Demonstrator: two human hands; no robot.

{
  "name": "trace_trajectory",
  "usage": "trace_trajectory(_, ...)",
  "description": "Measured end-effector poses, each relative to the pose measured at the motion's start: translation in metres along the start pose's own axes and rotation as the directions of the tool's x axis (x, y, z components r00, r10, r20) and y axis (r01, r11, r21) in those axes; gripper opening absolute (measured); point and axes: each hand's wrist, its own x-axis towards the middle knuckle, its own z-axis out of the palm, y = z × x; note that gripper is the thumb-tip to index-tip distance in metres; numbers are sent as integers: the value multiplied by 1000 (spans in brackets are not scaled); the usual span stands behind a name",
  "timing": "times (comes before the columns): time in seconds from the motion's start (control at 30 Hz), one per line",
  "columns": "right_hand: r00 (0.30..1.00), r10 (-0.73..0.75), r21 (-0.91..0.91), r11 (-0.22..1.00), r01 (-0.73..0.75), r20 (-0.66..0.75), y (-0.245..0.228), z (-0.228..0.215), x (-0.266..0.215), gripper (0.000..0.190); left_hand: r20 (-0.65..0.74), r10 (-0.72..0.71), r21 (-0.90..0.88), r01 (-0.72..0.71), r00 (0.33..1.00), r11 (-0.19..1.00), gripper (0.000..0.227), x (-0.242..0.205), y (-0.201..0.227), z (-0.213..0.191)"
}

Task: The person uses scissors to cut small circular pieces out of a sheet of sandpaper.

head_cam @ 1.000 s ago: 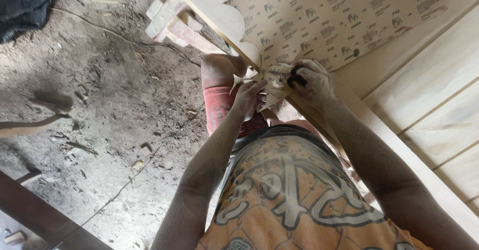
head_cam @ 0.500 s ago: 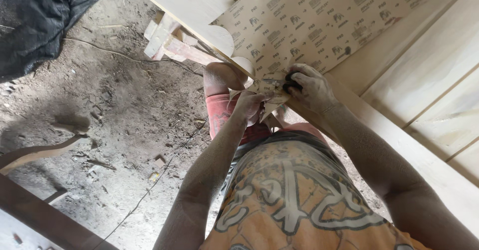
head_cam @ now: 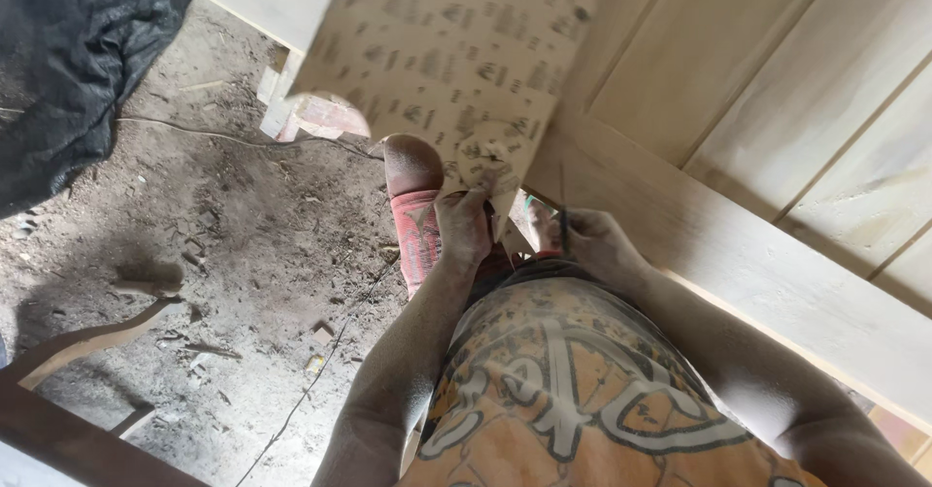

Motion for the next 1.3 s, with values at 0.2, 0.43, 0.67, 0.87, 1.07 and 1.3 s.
trace_trajectory(0.2, 943, 129, 365, 899, -242, 307, 24, 36, 33, 30, -162, 102, -47, -111, 982, 993, 26, -11, -3, -22)
trace_trajectory(0.43, 948, -66, 476, 874, -96, 312, 44, 67, 59, 37, -266, 48, -3, -50, 963, 999, 27, -19, -17, -40)
trace_trajectory(0.67, 953, 85, 536, 810, -236, 292, 42, 51, 50, 44, -251, 60, -104, -88, 966, 991, 27, -14, -24, -41)
trace_trajectory(0.87, 975, 48, 154, 985, -83, 218, 46, 58, 60, 49, -208, 10, -129, -37, 978, 991, 27, -16, -23, -41)
trace_trajectory(1.07, 966, 79, 228, 964, -138, 248, 51, 53, 63, 47, -224, 21, -67, -36, 974, 997, 29, -18, -26, -43)
trace_trajectory(1.3, 967, -30, 225, 974, -28, 252, 57, 49, 68, 43, -288, -21, -32, 12, 957, 999, 30, -16, -31, -42)
